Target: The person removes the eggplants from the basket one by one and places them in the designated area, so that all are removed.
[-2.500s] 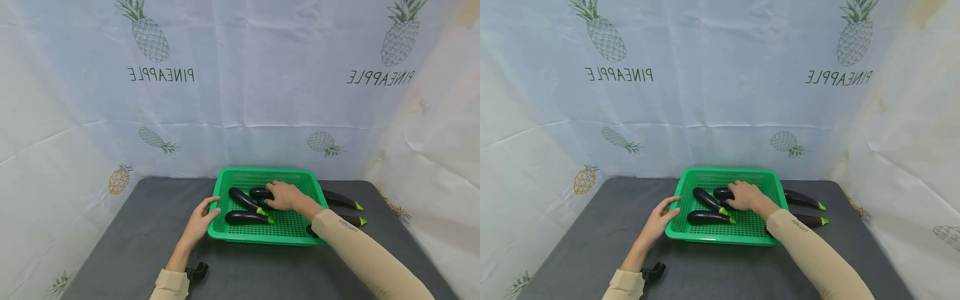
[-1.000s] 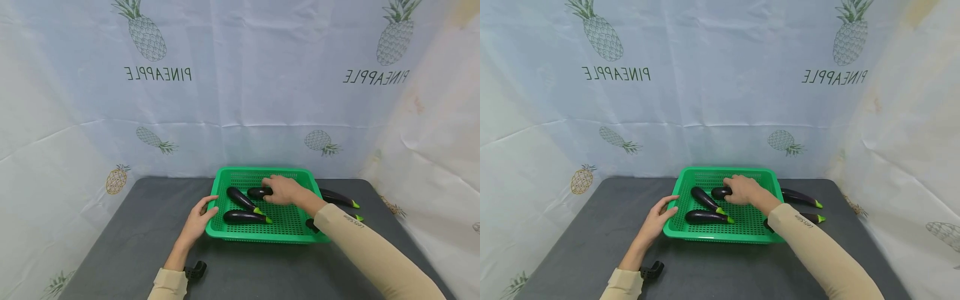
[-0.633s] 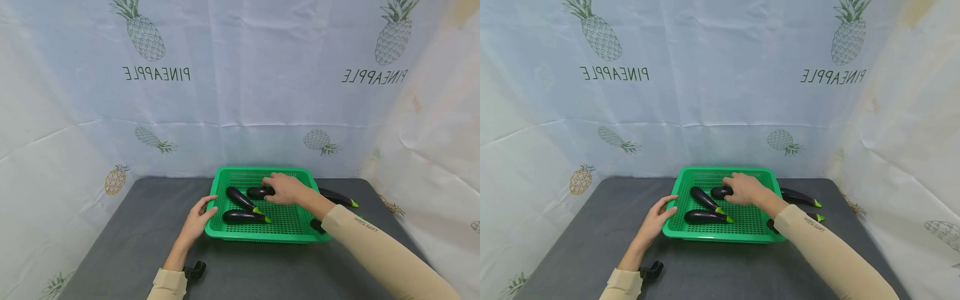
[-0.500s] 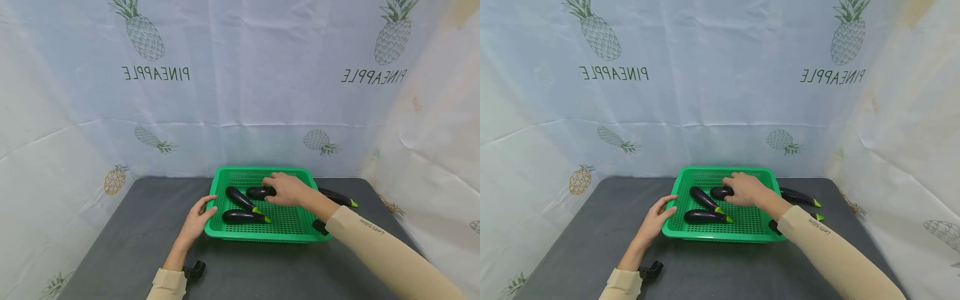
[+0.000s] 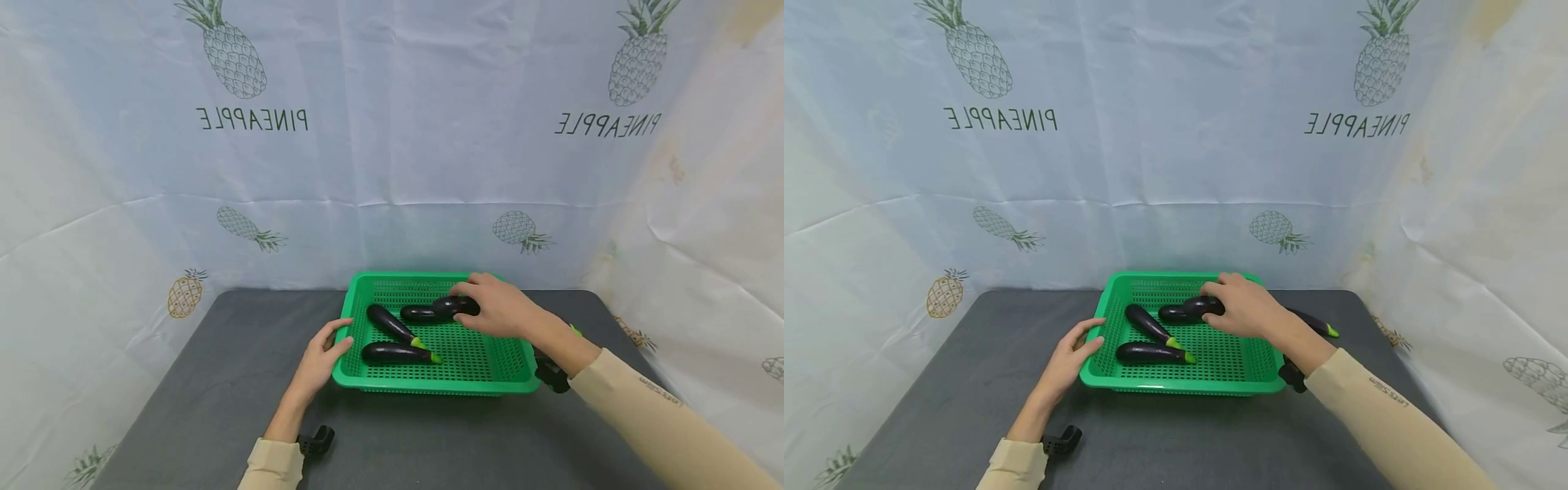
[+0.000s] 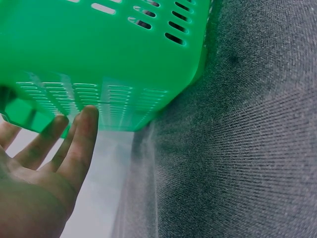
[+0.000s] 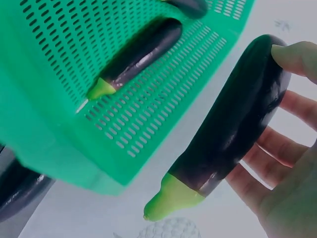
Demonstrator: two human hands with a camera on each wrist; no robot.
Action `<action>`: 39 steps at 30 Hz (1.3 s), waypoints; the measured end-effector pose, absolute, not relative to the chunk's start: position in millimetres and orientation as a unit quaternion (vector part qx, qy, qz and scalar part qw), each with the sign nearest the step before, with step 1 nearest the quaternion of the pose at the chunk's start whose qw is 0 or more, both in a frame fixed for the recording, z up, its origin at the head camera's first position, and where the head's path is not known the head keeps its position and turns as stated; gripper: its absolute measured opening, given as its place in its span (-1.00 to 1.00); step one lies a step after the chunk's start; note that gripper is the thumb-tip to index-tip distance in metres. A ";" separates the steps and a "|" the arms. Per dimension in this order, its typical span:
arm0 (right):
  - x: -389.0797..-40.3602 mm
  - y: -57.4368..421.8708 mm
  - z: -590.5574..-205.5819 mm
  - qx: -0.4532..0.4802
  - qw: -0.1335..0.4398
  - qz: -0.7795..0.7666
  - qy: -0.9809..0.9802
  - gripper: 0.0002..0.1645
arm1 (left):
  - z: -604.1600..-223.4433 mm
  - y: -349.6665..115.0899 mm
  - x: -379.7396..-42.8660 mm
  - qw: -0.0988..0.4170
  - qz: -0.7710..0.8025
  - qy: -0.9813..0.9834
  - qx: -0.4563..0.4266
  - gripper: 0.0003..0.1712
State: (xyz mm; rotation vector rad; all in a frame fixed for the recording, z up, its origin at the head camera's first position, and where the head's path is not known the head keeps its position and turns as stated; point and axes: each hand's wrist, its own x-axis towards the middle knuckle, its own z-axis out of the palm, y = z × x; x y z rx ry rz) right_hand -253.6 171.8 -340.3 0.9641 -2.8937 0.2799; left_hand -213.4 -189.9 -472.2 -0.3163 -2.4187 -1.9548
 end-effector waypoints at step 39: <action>-230.1 298.8 -365.9 0.214 0.111 0.177 -0.954 -0.43 | -476.1 -189.9 -215.7 0.015 -0.625 -0.774 -0.104 -0.44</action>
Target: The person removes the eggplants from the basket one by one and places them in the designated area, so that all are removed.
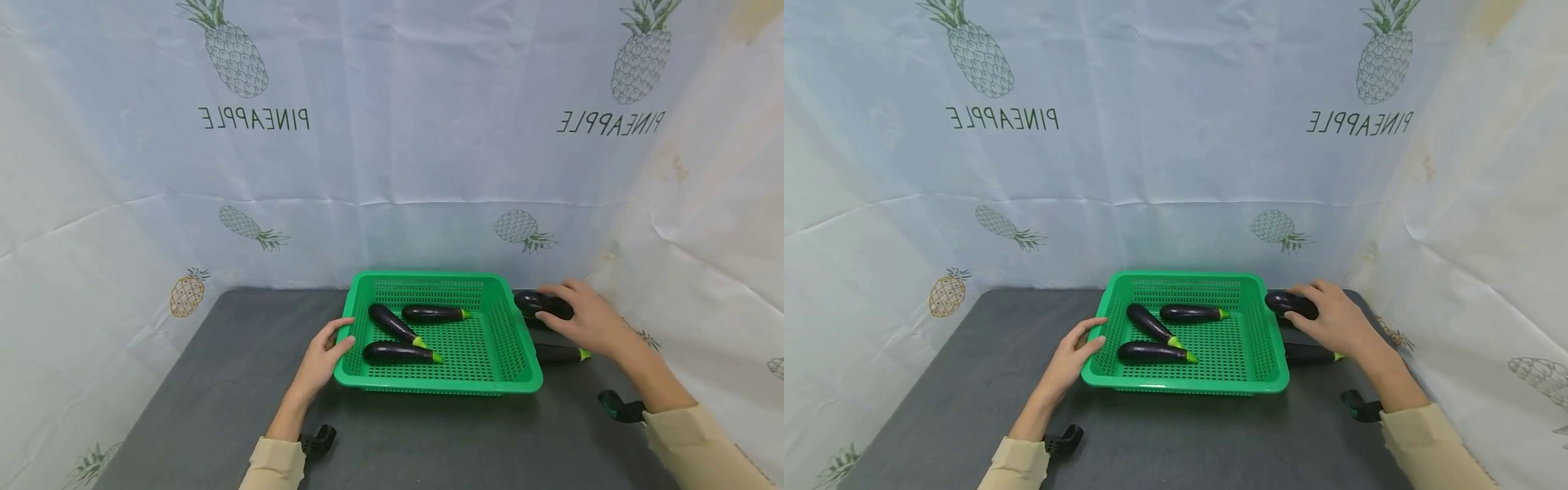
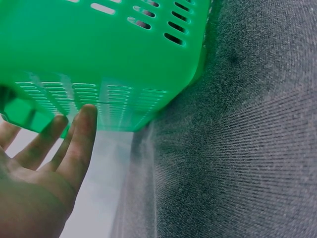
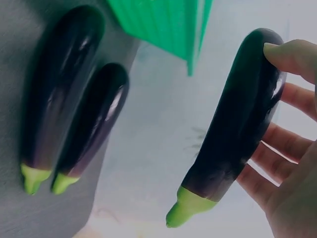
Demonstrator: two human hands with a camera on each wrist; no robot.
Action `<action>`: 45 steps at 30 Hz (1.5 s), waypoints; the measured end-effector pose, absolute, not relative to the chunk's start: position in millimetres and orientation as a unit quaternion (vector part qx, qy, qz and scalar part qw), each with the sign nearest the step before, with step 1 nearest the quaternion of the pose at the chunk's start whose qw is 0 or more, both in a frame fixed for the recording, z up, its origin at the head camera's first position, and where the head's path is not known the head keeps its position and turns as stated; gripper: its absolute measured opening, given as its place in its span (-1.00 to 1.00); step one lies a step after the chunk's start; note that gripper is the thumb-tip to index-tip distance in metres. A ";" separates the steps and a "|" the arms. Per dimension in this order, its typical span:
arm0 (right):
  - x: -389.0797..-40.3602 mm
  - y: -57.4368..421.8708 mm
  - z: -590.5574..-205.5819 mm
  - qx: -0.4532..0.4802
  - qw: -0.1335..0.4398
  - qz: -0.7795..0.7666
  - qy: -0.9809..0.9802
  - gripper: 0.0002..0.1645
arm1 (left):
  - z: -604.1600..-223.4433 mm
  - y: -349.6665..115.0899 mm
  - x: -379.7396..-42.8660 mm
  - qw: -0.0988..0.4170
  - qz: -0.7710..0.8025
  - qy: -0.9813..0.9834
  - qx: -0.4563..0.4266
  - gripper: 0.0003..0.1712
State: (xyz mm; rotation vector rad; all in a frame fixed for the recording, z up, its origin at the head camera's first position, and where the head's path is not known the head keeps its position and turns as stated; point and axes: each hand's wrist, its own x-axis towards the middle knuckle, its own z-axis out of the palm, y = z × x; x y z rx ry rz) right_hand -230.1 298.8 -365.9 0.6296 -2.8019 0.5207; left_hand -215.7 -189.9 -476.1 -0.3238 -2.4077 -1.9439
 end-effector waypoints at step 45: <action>-272.6 326.2 -453.9 0.198 0.025 0.209 -0.957 -0.45 | -474.9 -189.4 -213.8 0.016 -0.630 -0.769 -0.105 -0.42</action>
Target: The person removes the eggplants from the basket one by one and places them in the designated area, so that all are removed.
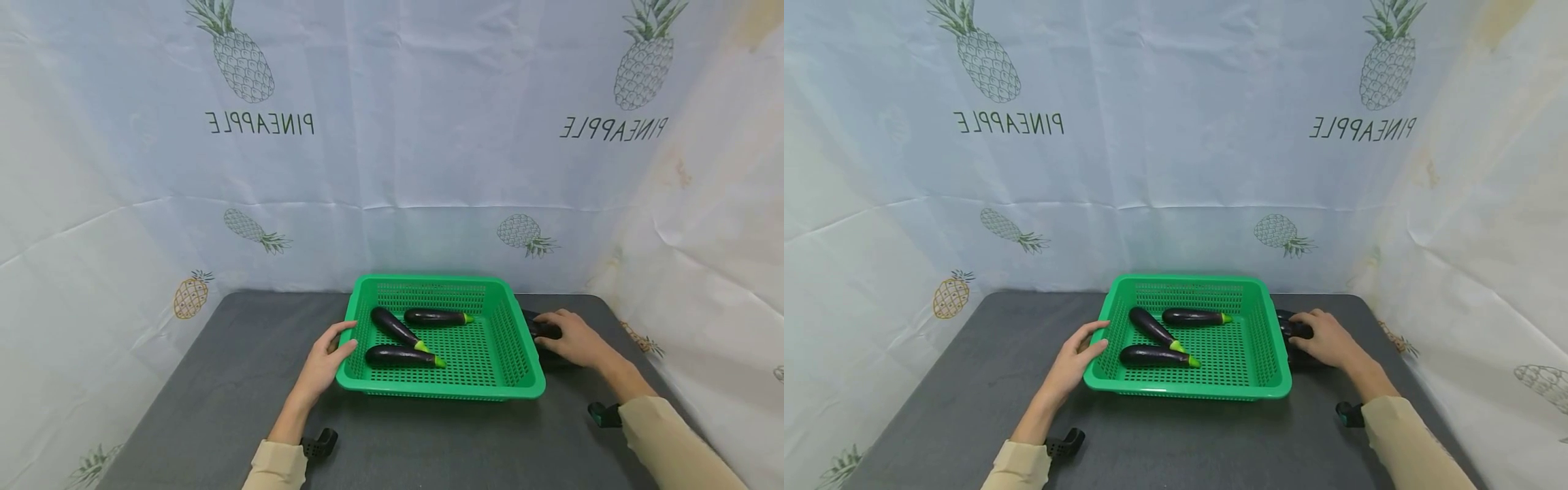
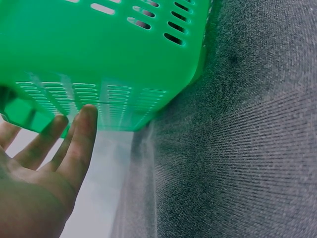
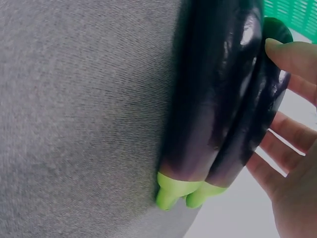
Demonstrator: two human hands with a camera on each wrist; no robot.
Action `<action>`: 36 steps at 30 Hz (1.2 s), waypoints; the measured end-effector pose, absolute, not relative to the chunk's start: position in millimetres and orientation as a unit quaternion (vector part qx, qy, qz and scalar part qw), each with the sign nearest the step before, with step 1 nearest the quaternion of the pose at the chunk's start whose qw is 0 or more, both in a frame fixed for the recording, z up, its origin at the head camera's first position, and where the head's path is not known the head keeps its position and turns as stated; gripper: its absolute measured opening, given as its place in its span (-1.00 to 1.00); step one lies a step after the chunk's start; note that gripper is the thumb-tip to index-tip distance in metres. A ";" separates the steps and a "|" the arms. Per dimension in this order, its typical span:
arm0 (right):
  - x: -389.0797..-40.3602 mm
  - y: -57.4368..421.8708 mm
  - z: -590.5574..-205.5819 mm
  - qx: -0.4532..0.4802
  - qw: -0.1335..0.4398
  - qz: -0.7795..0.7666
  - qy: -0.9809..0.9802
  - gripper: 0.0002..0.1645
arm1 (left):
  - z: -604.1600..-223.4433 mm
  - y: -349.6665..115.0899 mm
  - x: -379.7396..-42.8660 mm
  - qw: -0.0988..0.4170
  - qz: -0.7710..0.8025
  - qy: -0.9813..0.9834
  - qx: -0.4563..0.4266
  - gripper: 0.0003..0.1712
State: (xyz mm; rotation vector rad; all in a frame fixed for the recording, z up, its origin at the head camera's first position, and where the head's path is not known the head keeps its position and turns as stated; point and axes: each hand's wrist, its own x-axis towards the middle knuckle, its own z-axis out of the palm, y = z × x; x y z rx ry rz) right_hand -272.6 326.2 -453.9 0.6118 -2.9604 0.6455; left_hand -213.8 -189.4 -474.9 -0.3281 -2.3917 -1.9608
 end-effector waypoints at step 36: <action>-265.4 321.7 -418.4 0.181 0.031 0.258 -0.948 -0.52 | -474.6 -189.4 -213.8 0.012 -0.629 -0.770 -0.105 -0.42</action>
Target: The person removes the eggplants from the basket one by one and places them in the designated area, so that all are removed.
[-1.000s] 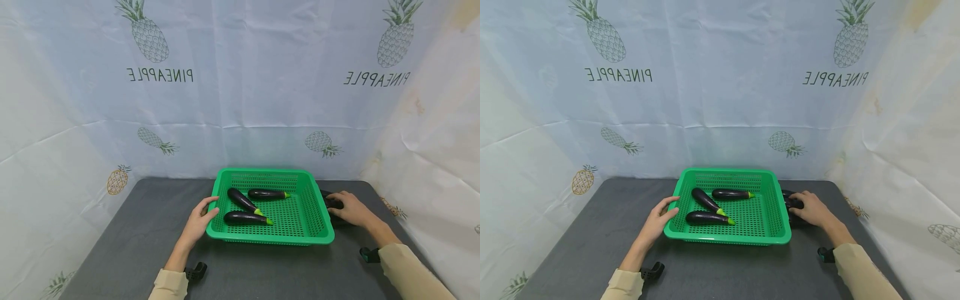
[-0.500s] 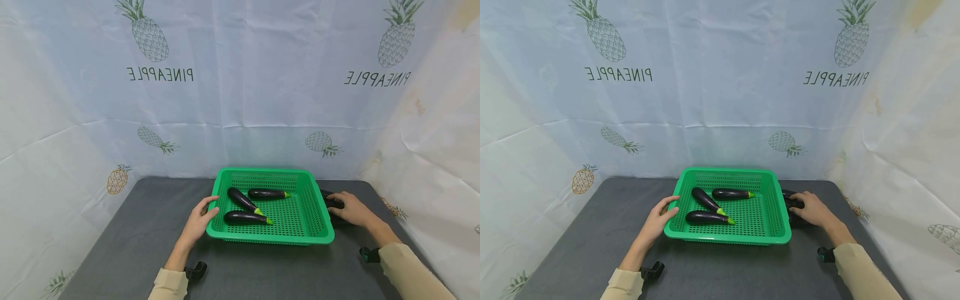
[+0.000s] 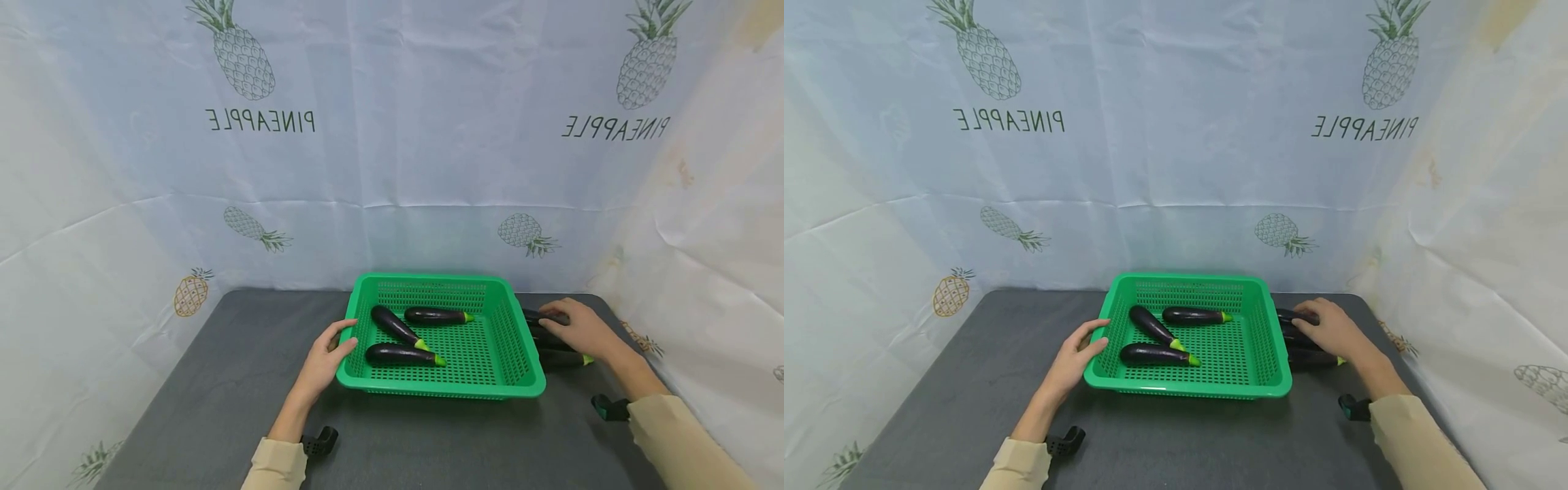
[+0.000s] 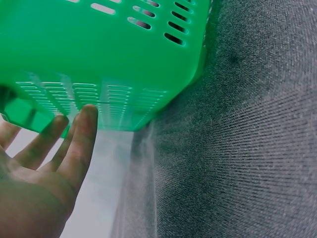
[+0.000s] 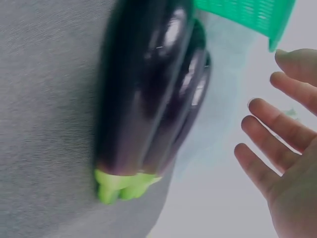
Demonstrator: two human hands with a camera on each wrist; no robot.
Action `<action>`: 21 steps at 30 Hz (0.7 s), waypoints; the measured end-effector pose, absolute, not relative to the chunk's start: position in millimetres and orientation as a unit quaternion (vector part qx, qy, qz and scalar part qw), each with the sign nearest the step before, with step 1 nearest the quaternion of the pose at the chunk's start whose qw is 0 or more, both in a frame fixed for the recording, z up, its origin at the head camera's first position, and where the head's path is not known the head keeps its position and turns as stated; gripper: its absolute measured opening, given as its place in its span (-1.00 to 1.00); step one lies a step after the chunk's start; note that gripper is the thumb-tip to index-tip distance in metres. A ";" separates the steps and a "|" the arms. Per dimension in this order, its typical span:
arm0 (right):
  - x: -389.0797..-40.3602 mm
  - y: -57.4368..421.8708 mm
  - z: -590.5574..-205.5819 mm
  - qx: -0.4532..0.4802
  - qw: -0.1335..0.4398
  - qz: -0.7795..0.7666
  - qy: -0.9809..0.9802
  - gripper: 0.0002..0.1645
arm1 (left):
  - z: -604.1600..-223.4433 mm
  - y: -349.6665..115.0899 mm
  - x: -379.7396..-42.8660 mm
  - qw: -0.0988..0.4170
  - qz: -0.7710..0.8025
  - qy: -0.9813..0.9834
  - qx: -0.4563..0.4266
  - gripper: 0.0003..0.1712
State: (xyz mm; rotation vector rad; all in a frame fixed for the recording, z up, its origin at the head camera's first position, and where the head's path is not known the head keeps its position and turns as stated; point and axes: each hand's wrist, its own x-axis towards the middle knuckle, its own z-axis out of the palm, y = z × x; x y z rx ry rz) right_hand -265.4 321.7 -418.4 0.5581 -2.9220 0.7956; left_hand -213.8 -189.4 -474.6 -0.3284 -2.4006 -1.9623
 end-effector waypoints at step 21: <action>-241.0 294.4 -394.0 0.195 0.085 0.310 -0.927 -0.54 | -474.1 -190.0 -213.1 0.009 -0.621 -0.778 -0.101 -0.39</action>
